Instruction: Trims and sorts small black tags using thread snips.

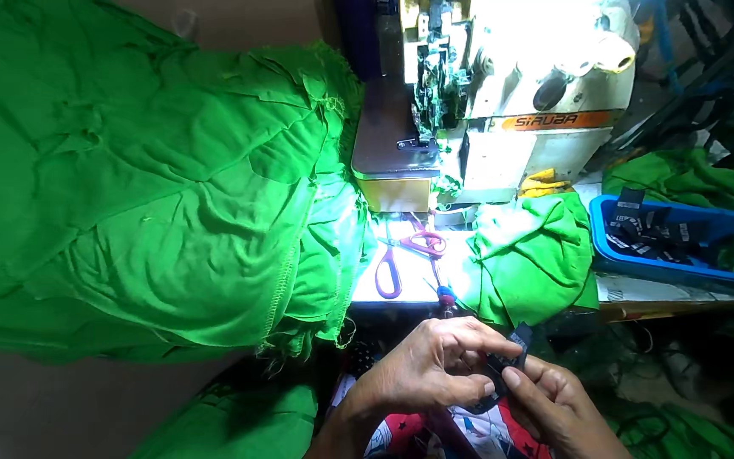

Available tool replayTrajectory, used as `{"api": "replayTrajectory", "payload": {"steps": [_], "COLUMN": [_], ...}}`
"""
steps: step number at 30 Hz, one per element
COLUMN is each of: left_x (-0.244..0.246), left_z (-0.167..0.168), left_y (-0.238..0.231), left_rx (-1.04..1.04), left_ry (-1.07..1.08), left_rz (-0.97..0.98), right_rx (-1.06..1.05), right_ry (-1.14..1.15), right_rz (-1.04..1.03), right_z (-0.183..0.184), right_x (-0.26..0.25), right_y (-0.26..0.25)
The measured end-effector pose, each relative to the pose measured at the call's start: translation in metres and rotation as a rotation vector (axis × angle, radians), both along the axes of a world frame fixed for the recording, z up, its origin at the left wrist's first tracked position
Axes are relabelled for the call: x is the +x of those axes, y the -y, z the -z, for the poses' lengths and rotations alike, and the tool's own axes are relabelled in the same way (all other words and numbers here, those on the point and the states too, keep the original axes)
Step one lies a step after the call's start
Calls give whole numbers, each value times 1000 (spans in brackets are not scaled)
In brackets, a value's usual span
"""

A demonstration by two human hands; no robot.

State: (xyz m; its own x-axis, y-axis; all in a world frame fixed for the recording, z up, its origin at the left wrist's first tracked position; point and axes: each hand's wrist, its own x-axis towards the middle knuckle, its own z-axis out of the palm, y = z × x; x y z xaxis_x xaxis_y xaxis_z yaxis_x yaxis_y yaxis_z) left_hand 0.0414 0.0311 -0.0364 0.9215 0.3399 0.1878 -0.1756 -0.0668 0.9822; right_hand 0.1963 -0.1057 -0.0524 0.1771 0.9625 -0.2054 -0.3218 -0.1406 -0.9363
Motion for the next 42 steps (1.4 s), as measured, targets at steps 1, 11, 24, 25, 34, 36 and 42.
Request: {"api": "replayTrajectory", "payload": {"steps": [1,11,24,25,34,36,42], "left_x": [0,-1,148,167,119,93,50], "left_z": [1,3,-85,-86,-47,-39,-26], "left_y": [1,2,-44,-47,-18,-2,9], "left_rx": [1,-37,419,482,232,139,36], "left_ry": [-9,-24,-28,-102,-72,14,128], "left_rz": [3,28,39,50,1,46,31], "right_rx": [1,67,24,23,127,151,235], "right_ry": [-7,-4,29,42,268,338,410], "right_rz": [-16,-24,91,90,352,419,322], "right_z": [1,2,-3,-4,-23,-33,-40], "right_x": [1,2,34,33,40,38,22], "right_y": [-1,2,49,51,49,35,10]}}
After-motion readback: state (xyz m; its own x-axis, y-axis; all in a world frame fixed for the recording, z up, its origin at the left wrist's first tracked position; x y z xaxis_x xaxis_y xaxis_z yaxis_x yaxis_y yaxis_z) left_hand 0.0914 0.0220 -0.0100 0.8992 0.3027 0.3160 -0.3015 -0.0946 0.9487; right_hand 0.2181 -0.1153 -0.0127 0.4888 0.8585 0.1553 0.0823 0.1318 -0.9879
